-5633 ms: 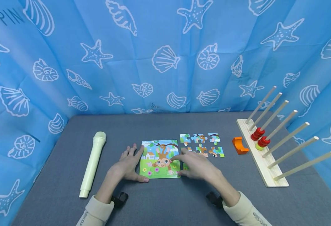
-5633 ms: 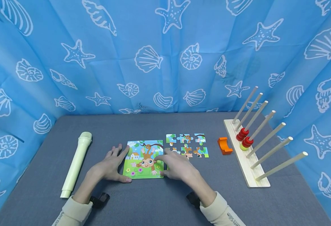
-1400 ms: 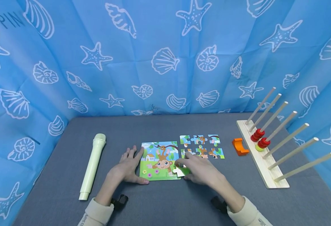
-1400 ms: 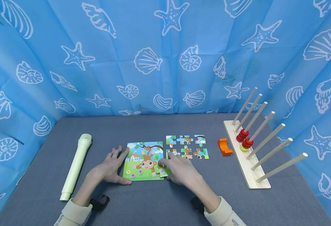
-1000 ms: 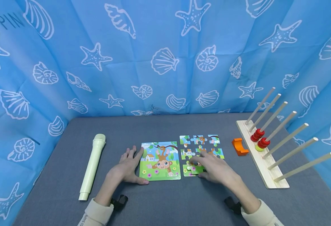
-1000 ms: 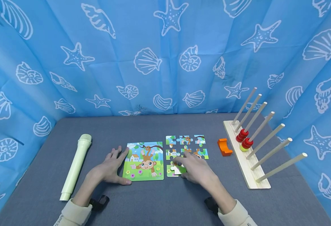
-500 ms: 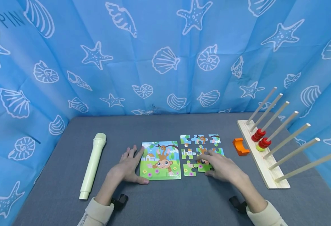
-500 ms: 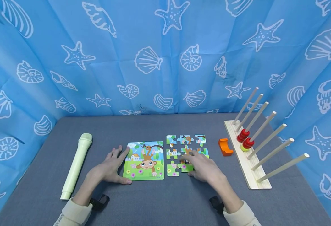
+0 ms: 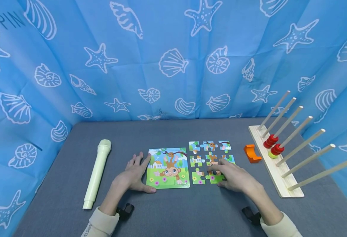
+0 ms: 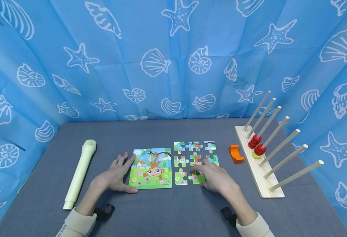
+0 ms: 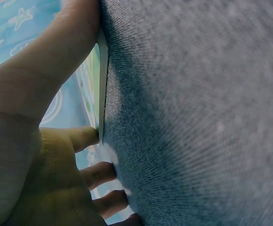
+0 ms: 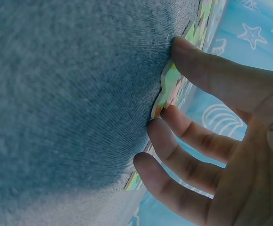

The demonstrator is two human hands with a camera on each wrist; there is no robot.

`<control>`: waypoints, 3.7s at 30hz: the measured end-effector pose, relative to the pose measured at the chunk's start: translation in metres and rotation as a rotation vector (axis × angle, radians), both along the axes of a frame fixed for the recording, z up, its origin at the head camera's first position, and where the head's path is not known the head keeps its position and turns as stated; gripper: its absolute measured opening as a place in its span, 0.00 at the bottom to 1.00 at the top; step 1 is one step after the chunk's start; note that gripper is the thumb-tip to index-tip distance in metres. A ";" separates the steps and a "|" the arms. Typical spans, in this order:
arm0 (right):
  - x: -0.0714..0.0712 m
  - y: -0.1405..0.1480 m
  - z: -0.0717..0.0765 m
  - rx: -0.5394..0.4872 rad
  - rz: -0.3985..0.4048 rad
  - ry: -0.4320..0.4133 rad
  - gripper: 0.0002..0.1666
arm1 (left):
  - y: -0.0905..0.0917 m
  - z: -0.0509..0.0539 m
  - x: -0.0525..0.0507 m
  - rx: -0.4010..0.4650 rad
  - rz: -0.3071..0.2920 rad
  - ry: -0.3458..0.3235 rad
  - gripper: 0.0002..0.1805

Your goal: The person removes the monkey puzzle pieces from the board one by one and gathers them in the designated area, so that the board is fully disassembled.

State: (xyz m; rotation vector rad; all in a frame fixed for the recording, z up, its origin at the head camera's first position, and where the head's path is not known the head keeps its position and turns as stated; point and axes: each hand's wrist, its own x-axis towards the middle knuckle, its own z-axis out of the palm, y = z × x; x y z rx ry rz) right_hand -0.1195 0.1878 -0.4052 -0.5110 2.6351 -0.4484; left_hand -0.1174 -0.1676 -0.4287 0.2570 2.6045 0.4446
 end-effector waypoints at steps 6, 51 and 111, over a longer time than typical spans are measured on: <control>0.000 0.000 -0.001 0.000 -0.005 -0.005 0.31 | 0.000 0.000 0.000 0.008 0.000 0.006 0.71; 0.005 -0.030 0.012 -0.084 0.081 0.144 0.29 | -0.001 -0.003 -0.002 0.020 -0.017 0.021 0.70; 0.005 -0.100 -0.008 -0.087 0.191 0.120 0.31 | -0.002 -0.002 0.000 0.029 -0.010 0.020 0.70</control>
